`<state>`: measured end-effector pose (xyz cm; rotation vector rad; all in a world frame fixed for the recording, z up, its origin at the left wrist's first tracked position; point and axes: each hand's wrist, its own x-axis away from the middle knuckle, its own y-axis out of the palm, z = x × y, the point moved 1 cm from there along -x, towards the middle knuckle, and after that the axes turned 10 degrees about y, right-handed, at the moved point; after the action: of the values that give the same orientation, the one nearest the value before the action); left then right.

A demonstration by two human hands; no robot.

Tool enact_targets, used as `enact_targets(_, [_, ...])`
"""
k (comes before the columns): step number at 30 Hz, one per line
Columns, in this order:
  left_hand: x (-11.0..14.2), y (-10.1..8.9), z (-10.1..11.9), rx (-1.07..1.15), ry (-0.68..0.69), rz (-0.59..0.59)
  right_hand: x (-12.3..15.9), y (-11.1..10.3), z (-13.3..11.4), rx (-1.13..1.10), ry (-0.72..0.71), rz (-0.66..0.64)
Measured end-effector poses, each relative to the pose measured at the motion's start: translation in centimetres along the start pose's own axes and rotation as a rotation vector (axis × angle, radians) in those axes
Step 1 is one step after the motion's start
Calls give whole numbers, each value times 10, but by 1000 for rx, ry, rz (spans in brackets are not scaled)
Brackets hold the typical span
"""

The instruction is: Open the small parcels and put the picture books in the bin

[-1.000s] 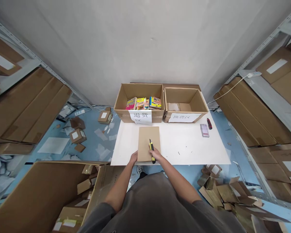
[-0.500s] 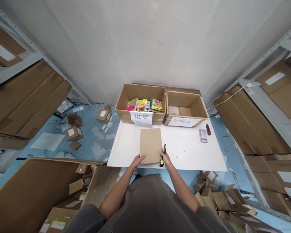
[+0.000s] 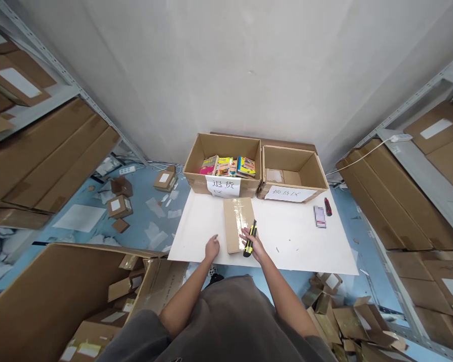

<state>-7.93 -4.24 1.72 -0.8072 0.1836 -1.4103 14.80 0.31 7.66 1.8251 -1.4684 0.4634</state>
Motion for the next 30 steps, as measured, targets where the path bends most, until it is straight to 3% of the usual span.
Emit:
enact_targets(1, [-9, -13, 6, -16, 24, 52, 0, -1, 1, 25, -2, -9])
enact_targets(3, [-32, -38, 30, -146, 240, 129, 3, -2, -1, 78, -13, -12])
enact_targets(5, [-58, -55, 61, -300, 481, -18, 5, -2, -8, 127, -24, -14])
enact_targets(7, [-82, -65, 88, -476, 648, -302, 4, -1, -15, 189, -23, -4])
enact_targets(9, [-97, -69, 102, -616, 637, -480, 1, -3, -24, 275, -23, 35])
enact_targets(11, [-101, -67, 104, -697, 586, -536, -6, -5, -33, 380, -47, 92])
enact_targets(15, [-86, -51, 90, -714, 562, -457, -26, 0, -59, 653, -169, 235])
enact_targets(20, [-74, -40, 88, -711, 524, -448, -60, 36, -94, 1159, -313, 356])
enact_targets(25, [-78, -41, 96, -723, 486, -482, -79, 67, -102, 1476, -190, 415])
enact_targets(30, [-77, -41, 99, -707, 496, -482, -77, 70, -90, 1544, -114, 479])
